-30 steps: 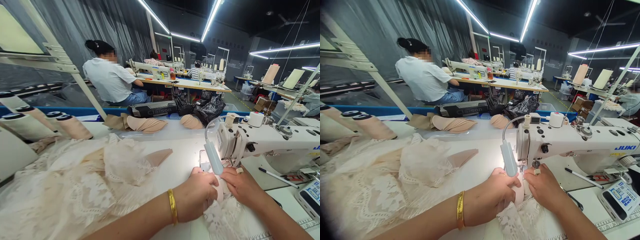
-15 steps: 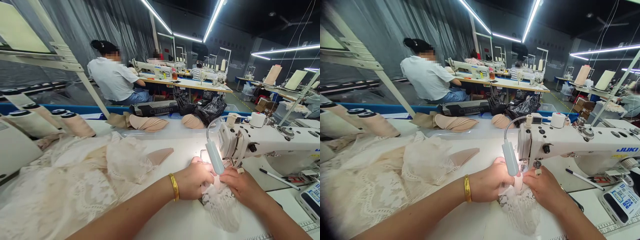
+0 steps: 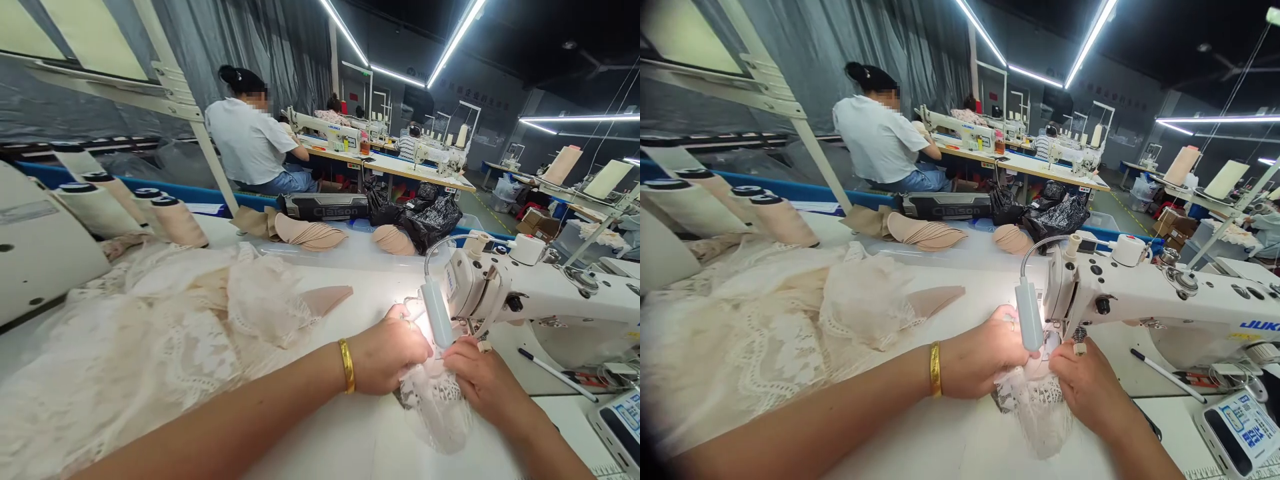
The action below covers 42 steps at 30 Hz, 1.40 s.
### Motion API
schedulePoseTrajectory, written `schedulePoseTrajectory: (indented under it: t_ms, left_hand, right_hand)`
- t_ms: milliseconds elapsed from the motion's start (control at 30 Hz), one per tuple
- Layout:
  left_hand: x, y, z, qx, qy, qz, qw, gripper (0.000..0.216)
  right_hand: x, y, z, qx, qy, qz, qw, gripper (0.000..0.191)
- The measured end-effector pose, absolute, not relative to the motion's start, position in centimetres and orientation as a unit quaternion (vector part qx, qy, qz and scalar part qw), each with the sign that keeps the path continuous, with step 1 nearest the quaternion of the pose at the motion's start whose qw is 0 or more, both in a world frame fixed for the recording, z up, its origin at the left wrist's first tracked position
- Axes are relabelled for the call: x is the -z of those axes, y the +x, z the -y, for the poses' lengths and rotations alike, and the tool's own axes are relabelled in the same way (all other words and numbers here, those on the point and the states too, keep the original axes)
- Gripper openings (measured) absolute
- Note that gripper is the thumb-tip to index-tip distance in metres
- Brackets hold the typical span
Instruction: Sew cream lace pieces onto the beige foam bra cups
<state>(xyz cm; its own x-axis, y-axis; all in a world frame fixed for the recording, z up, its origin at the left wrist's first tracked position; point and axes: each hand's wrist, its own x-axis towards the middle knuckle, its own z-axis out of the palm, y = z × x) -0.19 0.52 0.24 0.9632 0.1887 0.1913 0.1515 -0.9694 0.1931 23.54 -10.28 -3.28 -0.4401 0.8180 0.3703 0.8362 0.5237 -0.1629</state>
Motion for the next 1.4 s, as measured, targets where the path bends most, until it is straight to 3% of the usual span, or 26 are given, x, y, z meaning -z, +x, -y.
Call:
schedulePoseTrajectory:
  t_ms: [267,633,800,1000,1100,1267,1400]
  left_hand:
    - [0.3,0.2,-1.2,-0.123,0.983,-0.112,0.080,0.021]
    - [0.6,0.1,-0.9,-0.120,0.982,-0.110,0.097,0.021]
    - [0.1,-0.7,-0.8,-0.102,0.980,-0.118,0.125,0.019]
    - [-0.5,-0.7,0.9,-0.091,0.972,-0.215,0.034,0.017]
    - [-0.8,-0.2,1.9,-0.051,0.968,-0.243,0.031,0.026]
    - [-0.7,-0.6,1.8,-0.043,0.972,-0.219,0.070,0.045]
    - [-0.2,-0.8,1.1,-0.089,0.972,-0.207,0.058,0.015]
  right_hand:
    - [3.1,23.8,10.0,0.087,-0.543,0.789,0.274,0.028]
    - [2.9,23.4,10.2,0.067,-0.525,0.777,0.342,0.023]
    - [2.7,23.1,10.7,0.060,-0.527,0.789,0.310,0.024]
    - [2.4,21.7,11.2,0.026,-0.445,0.853,0.272,0.032]
    - [3.0,21.2,10.7,0.026,-0.492,0.843,0.216,0.010]
    - [3.8,22.5,10.0,0.096,-0.523,0.821,0.209,0.026]
    - [3.0,23.2,10.4,0.052,-0.549,0.799,0.241,0.024]
